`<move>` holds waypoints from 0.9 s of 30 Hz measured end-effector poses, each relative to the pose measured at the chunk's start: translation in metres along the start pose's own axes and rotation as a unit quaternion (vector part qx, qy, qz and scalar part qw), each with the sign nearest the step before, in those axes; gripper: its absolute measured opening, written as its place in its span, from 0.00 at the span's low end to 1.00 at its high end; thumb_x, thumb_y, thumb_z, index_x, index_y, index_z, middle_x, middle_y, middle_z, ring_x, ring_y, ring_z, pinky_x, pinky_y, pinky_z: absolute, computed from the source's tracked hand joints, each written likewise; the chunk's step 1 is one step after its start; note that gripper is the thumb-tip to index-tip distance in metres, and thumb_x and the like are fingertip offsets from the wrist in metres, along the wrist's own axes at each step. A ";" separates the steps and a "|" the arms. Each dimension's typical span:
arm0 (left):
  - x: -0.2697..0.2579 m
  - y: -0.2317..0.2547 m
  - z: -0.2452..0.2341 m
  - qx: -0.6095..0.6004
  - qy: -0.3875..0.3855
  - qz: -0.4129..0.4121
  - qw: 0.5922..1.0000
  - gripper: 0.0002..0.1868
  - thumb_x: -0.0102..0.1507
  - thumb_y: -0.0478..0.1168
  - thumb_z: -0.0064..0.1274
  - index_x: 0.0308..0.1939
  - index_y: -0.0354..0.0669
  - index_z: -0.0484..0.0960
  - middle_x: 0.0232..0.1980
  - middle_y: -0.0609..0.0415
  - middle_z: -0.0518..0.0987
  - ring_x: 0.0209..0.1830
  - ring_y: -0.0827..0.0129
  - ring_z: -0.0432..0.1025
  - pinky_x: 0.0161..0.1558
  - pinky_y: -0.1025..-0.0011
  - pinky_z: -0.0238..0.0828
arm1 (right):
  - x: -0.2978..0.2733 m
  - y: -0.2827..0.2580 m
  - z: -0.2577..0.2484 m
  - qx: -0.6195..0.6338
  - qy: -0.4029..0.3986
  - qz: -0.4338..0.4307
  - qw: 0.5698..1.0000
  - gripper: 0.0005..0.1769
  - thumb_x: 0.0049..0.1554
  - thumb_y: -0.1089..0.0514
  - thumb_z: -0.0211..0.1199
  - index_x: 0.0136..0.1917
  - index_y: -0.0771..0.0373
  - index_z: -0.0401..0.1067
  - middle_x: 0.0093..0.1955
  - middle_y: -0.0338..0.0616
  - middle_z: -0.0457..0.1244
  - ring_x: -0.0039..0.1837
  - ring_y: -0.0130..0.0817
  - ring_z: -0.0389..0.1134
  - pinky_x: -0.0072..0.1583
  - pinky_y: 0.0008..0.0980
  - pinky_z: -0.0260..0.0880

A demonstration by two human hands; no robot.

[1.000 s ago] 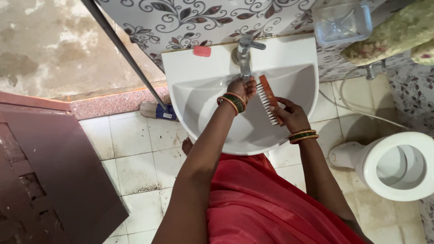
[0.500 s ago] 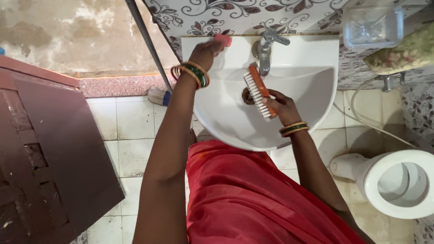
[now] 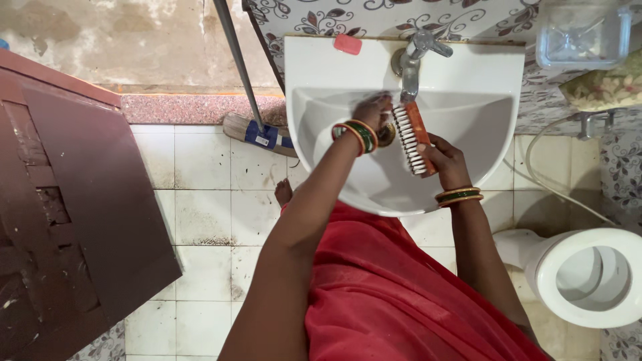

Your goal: The person cleans the interior of a white porcelain pedestal sink by hand using a brush, scrubbing the bowl and the area around the drain.

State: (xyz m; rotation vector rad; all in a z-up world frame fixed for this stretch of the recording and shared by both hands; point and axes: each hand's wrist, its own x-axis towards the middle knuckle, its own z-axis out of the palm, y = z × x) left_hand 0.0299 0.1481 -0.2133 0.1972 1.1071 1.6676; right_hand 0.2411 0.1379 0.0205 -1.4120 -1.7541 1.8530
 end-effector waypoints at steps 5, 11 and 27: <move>-0.009 -0.014 0.041 -0.125 0.034 -0.131 0.983 0.15 0.69 0.51 0.52 0.46 0.42 0.81 0.31 0.59 0.77 0.24 0.72 0.67 0.26 0.71 0.63 | -0.006 0.008 -0.011 0.018 -0.003 -0.007 1.000 0.31 0.57 0.51 0.63 0.70 0.68 0.70 0.55 0.44 0.71 0.53 0.27 0.71 0.56 0.26 0.70; -0.019 0.015 0.012 0.626 -0.077 0.427 0.648 0.17 0.60 0.38 0.52 0.52 0.52 0.85 0.52 0.54 0.86 0.43 0.66 0.79 0.48 0.68 0.77 | -0.018 -0.003 -0.032 -0.234 -0.004 0.019 0.972 0.37 0.53 0.48 0.72 0.75 0.59 0.75 0.43 0.67 0.66 0.42 0.54 0.67 0.46 0.49 0.66; -0.077 0.165 0.140 0.700 0.010 0.366 0.613 0.33 0.61 0.51 0.61 0.68 0.55 0.69 0.74 0.56 0.69 0.77 0.60 0.62 0.74 0.54 0.60 | 0.028 0.052 0.067 -0.541 -0.170 -0.011 0.824 0.38 0.51 0.30 0.66 0.66 0.53 0.73 0.55 0.52 0.71 0.57 0.48 0.72 0.61 0.44 0.70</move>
